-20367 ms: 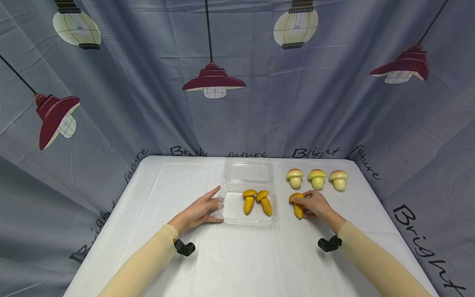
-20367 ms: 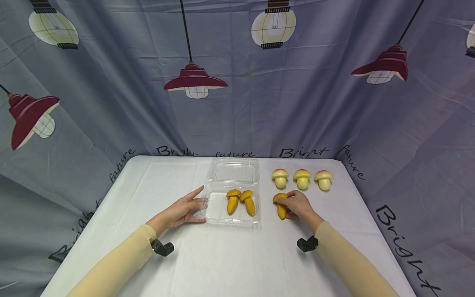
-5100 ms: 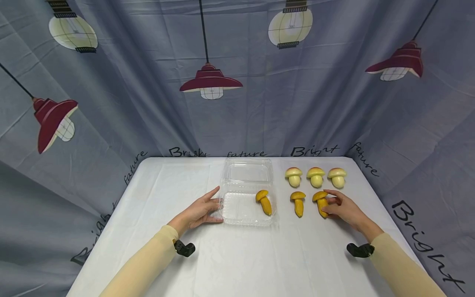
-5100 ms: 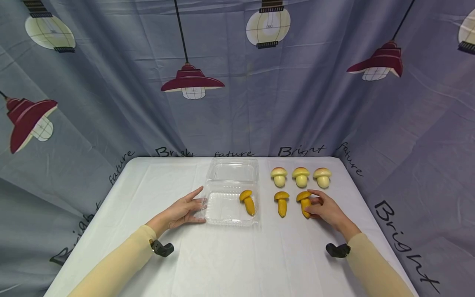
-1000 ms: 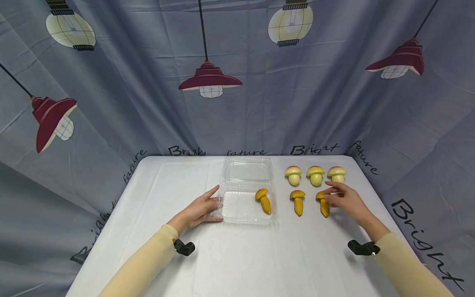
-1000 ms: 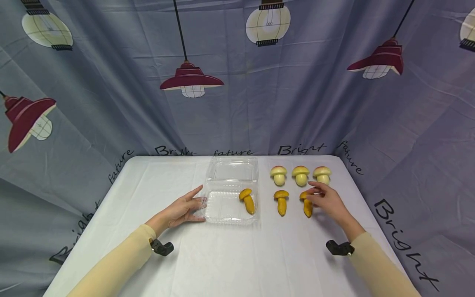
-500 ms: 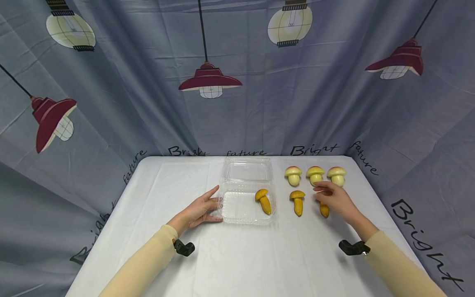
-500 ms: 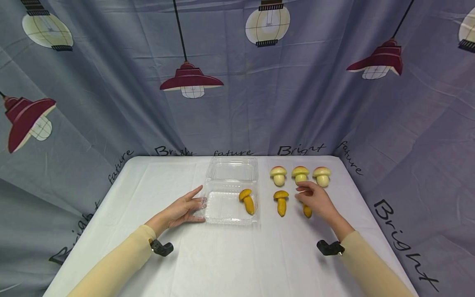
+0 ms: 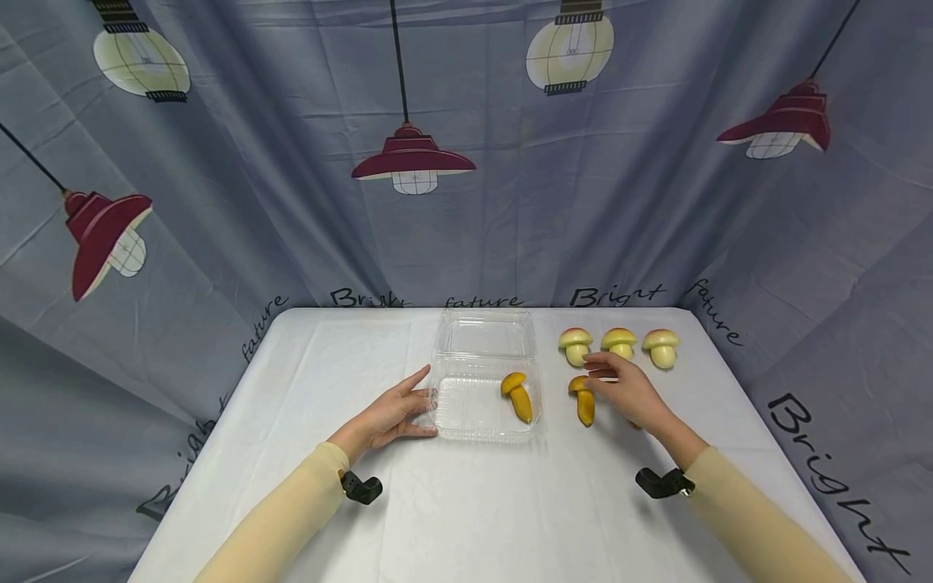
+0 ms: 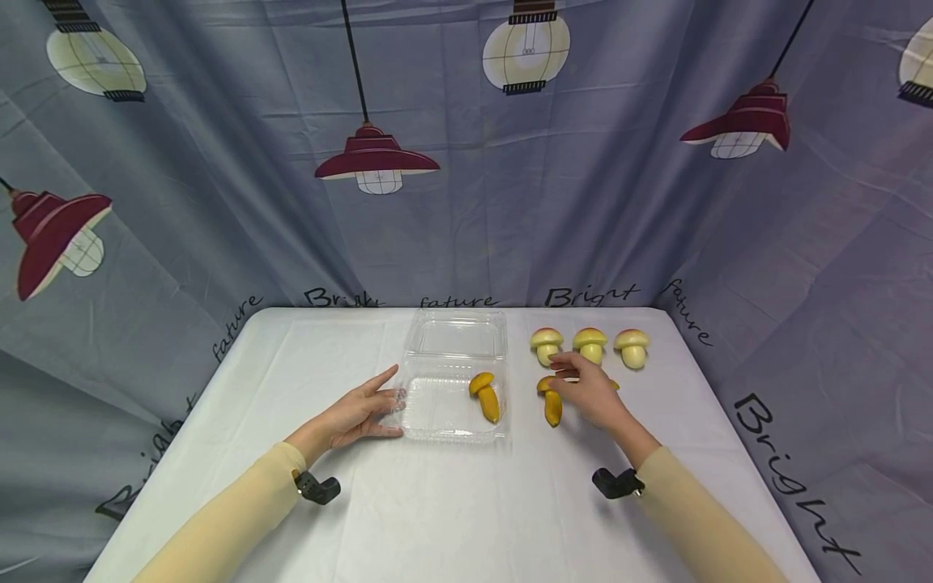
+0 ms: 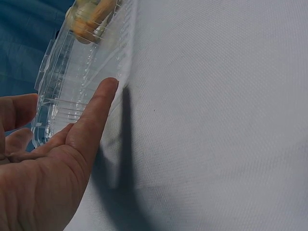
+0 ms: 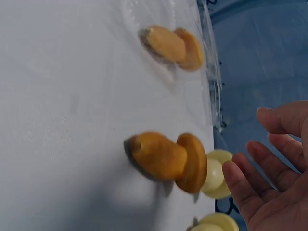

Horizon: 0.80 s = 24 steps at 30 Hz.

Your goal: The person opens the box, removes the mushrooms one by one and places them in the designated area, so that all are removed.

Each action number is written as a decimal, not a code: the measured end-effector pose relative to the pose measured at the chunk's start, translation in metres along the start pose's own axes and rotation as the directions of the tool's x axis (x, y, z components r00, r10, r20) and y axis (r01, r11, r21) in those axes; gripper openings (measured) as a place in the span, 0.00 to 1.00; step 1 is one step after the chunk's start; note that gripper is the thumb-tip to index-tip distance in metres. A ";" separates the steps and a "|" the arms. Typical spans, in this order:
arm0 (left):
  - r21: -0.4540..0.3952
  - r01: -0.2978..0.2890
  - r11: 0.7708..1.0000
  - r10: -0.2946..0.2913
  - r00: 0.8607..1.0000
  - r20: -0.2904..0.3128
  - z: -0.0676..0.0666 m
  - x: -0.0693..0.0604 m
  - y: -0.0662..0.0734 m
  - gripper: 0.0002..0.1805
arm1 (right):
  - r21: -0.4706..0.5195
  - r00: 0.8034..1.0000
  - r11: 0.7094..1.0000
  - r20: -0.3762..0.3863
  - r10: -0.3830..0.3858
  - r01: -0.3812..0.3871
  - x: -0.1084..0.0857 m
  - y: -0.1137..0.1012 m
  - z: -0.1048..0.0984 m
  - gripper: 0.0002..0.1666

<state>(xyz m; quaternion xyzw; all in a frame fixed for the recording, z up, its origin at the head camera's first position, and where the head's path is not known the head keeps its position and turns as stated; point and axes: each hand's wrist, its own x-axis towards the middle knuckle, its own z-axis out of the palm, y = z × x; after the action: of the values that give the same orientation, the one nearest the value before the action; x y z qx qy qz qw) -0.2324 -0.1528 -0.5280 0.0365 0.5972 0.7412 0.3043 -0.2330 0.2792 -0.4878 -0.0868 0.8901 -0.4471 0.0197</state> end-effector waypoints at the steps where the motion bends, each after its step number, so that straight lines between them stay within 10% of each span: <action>1: -0.002 0.000 1.000 0.000 1.000 -0.001 0.000 0.000 0.000 0.44 | 0.015 1.000 1.000 0.006 -0.004 0.004 0.001 -0.002 0.003 0.29; 24: -0.004 0.001 1.000 -0.001 1.000 -0.019 0.001 0.000 0.000 0.44 | -0.023 0.996 0.998 0.068 -0.052 0.054 0.023 -0.046 0.043 0.31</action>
<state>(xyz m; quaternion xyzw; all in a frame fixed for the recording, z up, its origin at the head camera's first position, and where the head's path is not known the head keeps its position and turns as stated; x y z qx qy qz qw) -0.2317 -0.1518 -0.5272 0.0285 0.5985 0.7428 0.2989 -0.2444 0.2148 -0.4757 -0.1255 0.8917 -0.4333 0.0369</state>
